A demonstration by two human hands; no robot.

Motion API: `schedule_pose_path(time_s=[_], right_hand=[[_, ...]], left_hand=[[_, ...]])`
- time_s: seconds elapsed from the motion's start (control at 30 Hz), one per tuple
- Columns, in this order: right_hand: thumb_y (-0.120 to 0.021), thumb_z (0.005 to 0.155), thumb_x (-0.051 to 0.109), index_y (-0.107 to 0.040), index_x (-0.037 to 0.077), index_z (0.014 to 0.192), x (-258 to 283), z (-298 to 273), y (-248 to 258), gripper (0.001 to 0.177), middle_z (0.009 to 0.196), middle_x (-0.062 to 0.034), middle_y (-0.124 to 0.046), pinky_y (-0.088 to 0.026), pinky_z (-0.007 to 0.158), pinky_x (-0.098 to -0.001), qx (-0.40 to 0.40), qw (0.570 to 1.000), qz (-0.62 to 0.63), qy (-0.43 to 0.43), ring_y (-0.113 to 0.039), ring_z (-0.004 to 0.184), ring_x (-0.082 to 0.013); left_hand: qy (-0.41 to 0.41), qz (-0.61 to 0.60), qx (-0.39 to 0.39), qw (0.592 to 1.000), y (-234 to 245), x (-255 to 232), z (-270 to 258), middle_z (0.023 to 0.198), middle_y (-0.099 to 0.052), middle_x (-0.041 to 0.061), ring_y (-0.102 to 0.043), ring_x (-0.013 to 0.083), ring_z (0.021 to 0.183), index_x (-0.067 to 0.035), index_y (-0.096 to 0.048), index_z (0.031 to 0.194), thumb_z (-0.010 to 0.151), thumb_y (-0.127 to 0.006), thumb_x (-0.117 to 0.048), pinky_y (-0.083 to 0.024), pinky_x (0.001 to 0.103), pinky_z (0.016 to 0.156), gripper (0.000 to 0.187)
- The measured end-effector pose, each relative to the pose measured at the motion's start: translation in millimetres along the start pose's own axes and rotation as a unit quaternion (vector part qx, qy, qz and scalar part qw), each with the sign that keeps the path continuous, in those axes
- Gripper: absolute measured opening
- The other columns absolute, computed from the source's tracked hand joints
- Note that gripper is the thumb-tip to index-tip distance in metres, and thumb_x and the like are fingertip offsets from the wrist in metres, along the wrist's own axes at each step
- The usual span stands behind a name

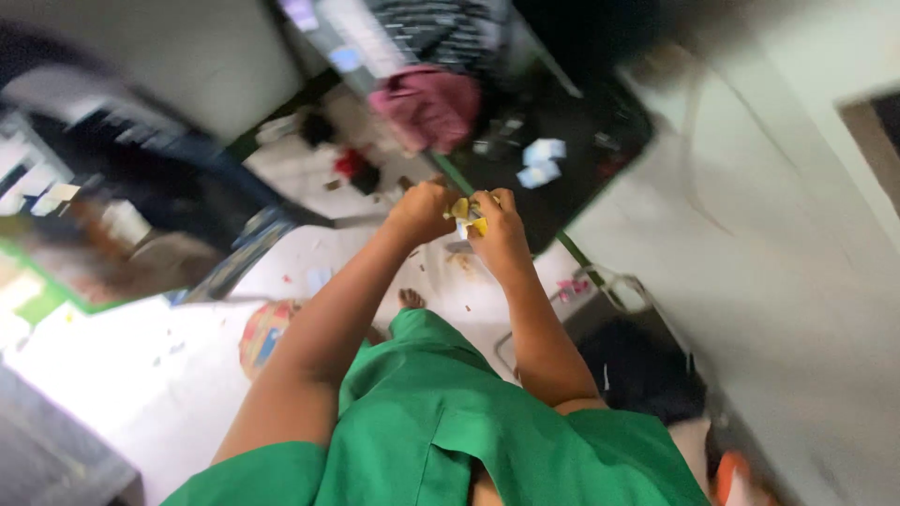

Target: The person organizes small items in a blue basket, then sprays a window with a pink bottle and wipes it with a cloth. The person handles boxes, a spray bottle, and a cloth while tidying the workspace.

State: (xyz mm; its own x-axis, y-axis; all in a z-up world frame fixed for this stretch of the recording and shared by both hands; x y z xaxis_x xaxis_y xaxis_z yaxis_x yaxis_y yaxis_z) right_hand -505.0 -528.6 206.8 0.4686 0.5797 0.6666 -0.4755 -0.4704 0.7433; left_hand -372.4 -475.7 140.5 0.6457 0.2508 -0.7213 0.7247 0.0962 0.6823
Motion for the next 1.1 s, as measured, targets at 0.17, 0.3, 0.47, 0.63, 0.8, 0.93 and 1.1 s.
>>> schedule_pose_path(time_s=[0.17,0.3,0.47,0.63,0.8,0.93,1.1], right_hand=[[-0.079,0.074,-0.004,-0.06,0.005,0.119,101,22,-98,0.05,0.12,-0.0177,-0.059,-0.051,0.093,-0.0449,0.092,0.985,0.054,0.135,-0.061,0.111,-0.0428],[-0.075,0.076,-0.005,-0.061,0.008,0.118,167,22,-216,0.047,0.12,-0.0169,-0.059,-0.054,0.09,-0.0426,0.189,0.964,0.113,0.152,-0.064,0.108,-0.0402],[-0.063,0.072,-0.012,-0.058,0.011,0.128,223,8,-386,0.061,0.126,-0.02,-0.053,-0.054,0.088,-0.0453,0.26,0.946,0.087,0.171,-0.063,0.106,-0.0444],[-0.064,0.076,-0.008,-0.056,0.01,0.132,215,19,-517,0.059,0.129,-0.0232,-0.051,-0.053,0.084,-0.0502,0.217,0.969,0.027,0.112,-0.061,0.104,-0.0489],[-0.062,0.087,-0.006,-0.057,0.011,0.136,191,31,-581,0.052,0.132,-0.023,-0.053,-0.051,0.092,-0.0512,0.138,0.987,0.032,0.076,-0.059,0.111,-0.0493],[-0.064,0.086,-0.004,-0.057,0.009,0.136,186,39,-598,0.052,0.128,-0.0251,-0.054,-0.05,0.096,-0.0499,0.1,0.992,0.062,0.05,-0.057,0.113,-0.0485],[-0.069,0.087,-0.003,-0.056,0.002,0.133,155,41,-647,0.048,0.124,-0.0209,-0.064,-0.05,0.098,-0.0443,0.048,0.989,0.141,0.013,-0.06,0.114,-0.0399]], left_hand=[[0.096,0.024,-0.01,0.995,87,123,-93,0.101,-0.07,0.017,-0.07,0.0375,0.093,-0.013,-0.079,0.092,0.065,-0.083,-0.02,-0.057,0.046,0.082,0.028],[0.252,0.023,-0.001,0.967,148,225,-196,0.098,-0.072,0.017,-0.071,0.037,0.091,-0.014,-0.079,0.096,0.061,-0.087,-0.021,-0.058,0.045,0.083,0.037],[0.275,0.027,-0.123,0.953,216,327,-307,0.101,-0.07,0.02,-0.069,0.0389,0.097,-0.01,-0.08,0.1,0.064,-0.086,-0.022,-0.056,0.046,0.088,0.038],[0.304,0.012,-0.261,0.916,261,384,-352,0.108,-0.064,0.023,-0.064,0.0421,0.102,-0.01,-0.079,0.109,0.071,-0.079,-0.019,-0.052,0.048,0.089,0.039],[0.268,-0.06,-0.319,0.907,281,400,-358,0.111,-0.065,0.017,-0.066,0.0385,0.102,-0.007,-0.076,0.113,0.073,-0.077,-0.018,-0.053,0.045,0.092,0.041],[0.249,-0.11,-0.349,0.897,292,400,-358,0.112,-0.065,0.013,-0.067,0.0357,0.103,-0.006,-0.075,0.116,0.076,-0.075,-0.013,-0.054,0.043,0.092,0.041],[0.231,-0.128,-0.357,0.896,302,405,-354,0.114,-0.064,0.013,-0.068,0.0342,0.103,-0.006,-0.074,0.118,0.076,-0.074,-0.009,-0.054,0.042,0.091,0.043]])
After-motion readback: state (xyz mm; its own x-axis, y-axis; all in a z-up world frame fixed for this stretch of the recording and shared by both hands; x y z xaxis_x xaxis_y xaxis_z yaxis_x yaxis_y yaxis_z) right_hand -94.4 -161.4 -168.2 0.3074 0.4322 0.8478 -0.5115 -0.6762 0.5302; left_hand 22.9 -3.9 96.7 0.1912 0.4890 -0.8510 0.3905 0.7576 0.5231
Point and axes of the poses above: each hand's wrist, its own z-axis towards the middle knuckle, its own y-axis out of the back of the hand, x = y × z, the point moved 6 cm from there along z, towards the middle knuckle
